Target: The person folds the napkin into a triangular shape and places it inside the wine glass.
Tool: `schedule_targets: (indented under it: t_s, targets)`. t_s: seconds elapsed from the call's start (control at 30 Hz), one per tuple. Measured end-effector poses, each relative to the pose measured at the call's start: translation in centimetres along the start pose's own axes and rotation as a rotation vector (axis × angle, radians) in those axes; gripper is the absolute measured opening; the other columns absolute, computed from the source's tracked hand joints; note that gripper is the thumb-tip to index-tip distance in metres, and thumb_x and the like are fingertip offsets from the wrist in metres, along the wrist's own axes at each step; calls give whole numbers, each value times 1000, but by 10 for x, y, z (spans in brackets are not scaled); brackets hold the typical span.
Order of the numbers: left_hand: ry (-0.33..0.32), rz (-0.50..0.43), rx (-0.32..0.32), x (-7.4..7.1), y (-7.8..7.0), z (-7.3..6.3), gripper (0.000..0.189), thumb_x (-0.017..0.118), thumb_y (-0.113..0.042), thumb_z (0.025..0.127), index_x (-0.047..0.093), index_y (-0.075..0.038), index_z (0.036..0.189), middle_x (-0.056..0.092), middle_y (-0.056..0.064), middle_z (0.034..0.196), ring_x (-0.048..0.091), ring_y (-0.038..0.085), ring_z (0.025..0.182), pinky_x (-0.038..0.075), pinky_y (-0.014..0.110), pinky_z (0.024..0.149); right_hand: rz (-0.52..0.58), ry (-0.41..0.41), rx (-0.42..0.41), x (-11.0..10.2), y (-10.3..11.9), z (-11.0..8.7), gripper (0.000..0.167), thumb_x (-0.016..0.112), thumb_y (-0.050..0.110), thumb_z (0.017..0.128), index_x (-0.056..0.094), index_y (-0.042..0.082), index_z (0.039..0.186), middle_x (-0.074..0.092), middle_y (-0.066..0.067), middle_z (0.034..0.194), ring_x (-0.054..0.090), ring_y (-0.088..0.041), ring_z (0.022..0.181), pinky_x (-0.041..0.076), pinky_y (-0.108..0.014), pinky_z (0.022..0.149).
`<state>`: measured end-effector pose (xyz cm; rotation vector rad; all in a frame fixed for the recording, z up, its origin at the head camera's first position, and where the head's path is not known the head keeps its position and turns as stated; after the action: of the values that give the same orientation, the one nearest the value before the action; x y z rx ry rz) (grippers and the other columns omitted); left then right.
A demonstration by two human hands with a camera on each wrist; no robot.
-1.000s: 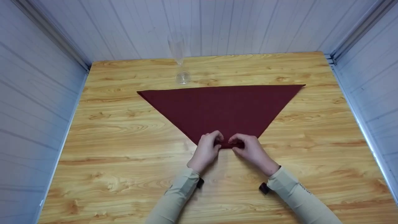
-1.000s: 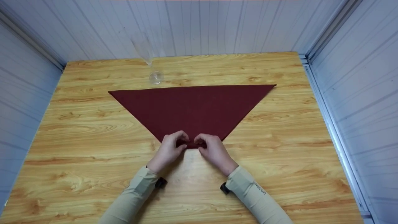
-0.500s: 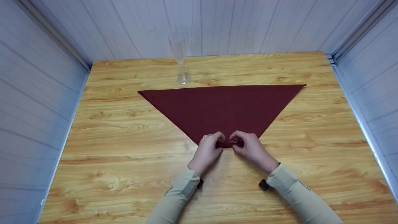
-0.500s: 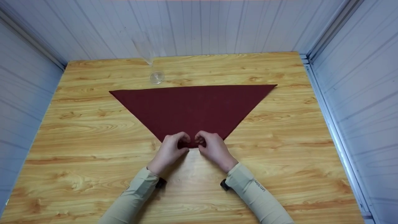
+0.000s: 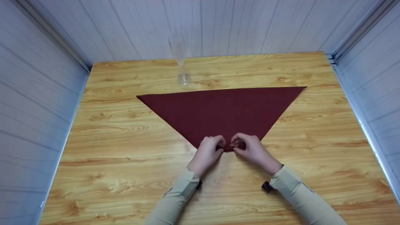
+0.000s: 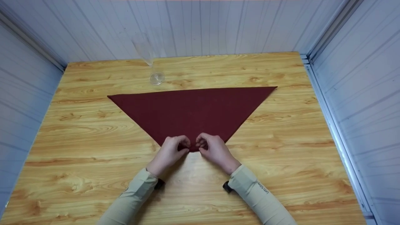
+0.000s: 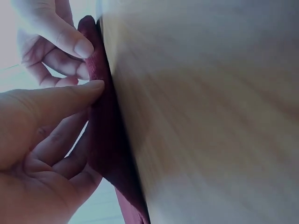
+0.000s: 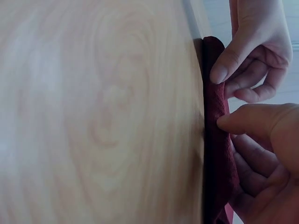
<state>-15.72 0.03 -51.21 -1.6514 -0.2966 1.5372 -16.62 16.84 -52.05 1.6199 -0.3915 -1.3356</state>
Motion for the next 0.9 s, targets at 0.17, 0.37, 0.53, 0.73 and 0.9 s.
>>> schedule_targets:
  t_s: [0.17,0.37,0.53,0.73,0.9]
  targets:
    - [16,-20,-8,-2,2,4,13,70,4,83,67,-8,89,68,-1,85,63,11,82,50,23,73,19,-18,19,-2,-3,0,17,71,-2,83,67,9,95,70,2,90,66,-10,84,54,-31,74]
    - [32,-52,-47,-1,6,7,11,68,3,85,67,-8,88,67,-1,83,63,8,79,50,21,70,-24,-61,24,-3,-3,0,17,72,-2,83,68,10,95,69,1,91,65,-8,83,54,-29,74]
    - [37,-80,-47,-1,7,8,12,67,6,85,67,-6,87,67,0,81,63,8,77,50,20,69,-158,-121,-92,0,6,-4,20,72,-4,81,69,10,96,66,3,93,61,-10,90,52,-31,79]
    - [43,-114,-38,-2,8,10,13,67,7,84,68,-6,86,66,-1,80,62,6,77,50,19,69,-131,-99,-130,3,9,-9,22,70,-7,82,69,9,96,68,3,93,62,-8,90,53,-28,77]
    - [43,-143,-55,-3,11,10,11,68,6,85,67,-5,88,67,0,83,62,6,79,50,19,70,-95,-67,-65,3,2,-10,25,70,-7,81,69,10,99,68,3,95,63,-8,92,53,-29,78]
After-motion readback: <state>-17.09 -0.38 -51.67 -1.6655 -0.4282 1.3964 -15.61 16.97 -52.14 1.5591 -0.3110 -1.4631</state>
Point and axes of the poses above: each hand's wrist, its own z-axis towards the middle knuckle, its own x-axis out of the palm, y = z × x, the point moved 4 cm from there along z, towards the middle knuckle
